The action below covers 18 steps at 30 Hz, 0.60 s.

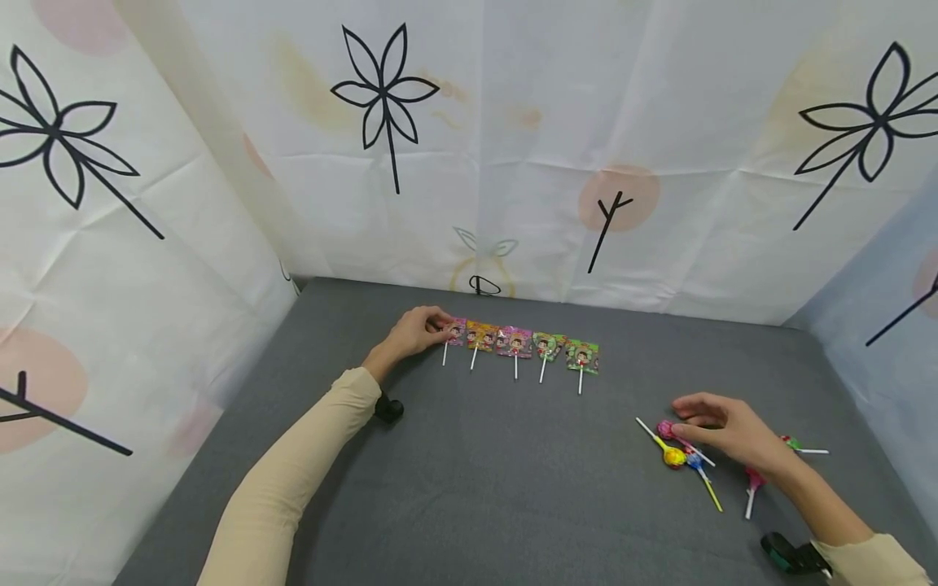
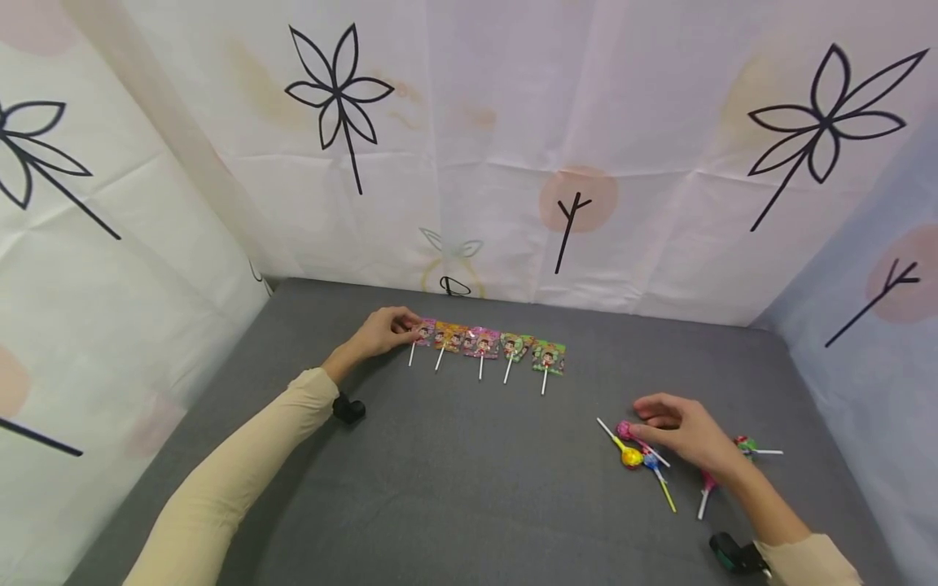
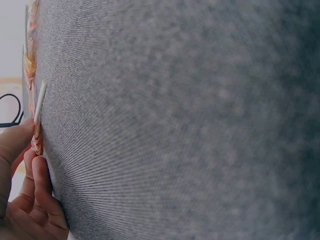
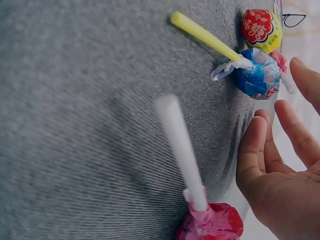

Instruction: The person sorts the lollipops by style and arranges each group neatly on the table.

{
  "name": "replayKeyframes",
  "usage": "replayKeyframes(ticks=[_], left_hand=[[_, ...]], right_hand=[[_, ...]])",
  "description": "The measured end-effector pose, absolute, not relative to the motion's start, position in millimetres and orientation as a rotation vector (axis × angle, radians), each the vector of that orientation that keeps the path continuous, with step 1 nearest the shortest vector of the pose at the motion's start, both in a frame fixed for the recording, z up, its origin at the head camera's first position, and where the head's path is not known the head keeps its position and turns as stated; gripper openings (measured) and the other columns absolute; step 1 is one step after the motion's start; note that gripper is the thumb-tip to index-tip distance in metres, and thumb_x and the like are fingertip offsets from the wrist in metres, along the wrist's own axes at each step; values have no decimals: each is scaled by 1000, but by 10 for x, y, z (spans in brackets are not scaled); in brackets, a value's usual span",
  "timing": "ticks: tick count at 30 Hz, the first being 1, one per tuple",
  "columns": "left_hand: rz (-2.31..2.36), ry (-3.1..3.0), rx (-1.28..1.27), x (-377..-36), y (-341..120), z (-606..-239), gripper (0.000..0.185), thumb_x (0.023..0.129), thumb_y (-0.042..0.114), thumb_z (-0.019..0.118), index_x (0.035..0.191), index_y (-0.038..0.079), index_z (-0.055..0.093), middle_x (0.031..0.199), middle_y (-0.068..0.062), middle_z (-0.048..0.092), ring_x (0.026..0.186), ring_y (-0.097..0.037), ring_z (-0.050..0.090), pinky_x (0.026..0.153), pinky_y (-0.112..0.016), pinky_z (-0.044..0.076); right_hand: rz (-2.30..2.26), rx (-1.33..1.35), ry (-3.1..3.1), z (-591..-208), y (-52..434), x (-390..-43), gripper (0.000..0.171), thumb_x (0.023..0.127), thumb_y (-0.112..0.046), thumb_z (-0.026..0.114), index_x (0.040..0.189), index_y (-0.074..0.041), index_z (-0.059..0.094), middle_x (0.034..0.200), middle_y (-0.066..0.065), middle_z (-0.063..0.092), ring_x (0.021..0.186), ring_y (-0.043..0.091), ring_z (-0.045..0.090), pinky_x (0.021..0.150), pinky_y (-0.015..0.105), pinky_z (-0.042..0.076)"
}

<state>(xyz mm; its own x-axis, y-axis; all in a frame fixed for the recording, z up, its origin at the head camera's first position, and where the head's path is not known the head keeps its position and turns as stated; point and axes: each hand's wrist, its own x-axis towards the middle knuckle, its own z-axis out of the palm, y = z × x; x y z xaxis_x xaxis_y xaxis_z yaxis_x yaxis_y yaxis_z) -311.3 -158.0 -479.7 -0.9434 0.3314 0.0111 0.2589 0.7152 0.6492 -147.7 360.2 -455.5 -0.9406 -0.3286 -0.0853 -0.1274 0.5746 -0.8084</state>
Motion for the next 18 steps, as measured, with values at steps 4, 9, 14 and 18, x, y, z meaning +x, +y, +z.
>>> replayKeyframes(ticks=[4,9,14,18], left_hand=[[1037,2810,475,-3107,-1581,-4787,30,98,20,73,125,8,70,113,-9,66,98,-23,65,84,-43,51],[1036,2818,476,-3100,-1580,-4782,30,97,21,73,125,8,71,112,-8,66,97,-23,65,83,-43,51],[1045,2819,494,-3110,-1582,-4796,30,97,21,74,124,7,71,112,-8,66,95,-22,65,82,-42,52],[1050,2818,507,-3114,-1589,-4798,30,97,20,74,124,7,71,112,-8,66,95,-22,65,81,-42,52]], right_hand=[[-1305,-366,2574,-4572,3601,-1435,42,96,-12,73,130,10,60,122,24,64,96,7,63,77,24,53],[-1324,-379,2570,-4603,3596,-1404,40,96,-9,73,129,11,60,121,24,64,95,6,64,75,25,54],[-1314,-408,2562,-4610,3589,-1392,33,97,-8,71,124,10,64,111,18,68,90,10,66,72,26,54],[-1279,-413,2541,-4601,3592,-1395,29,99,-12,69,121,7,66,104,11,69,86,12,67,72,28,54]])
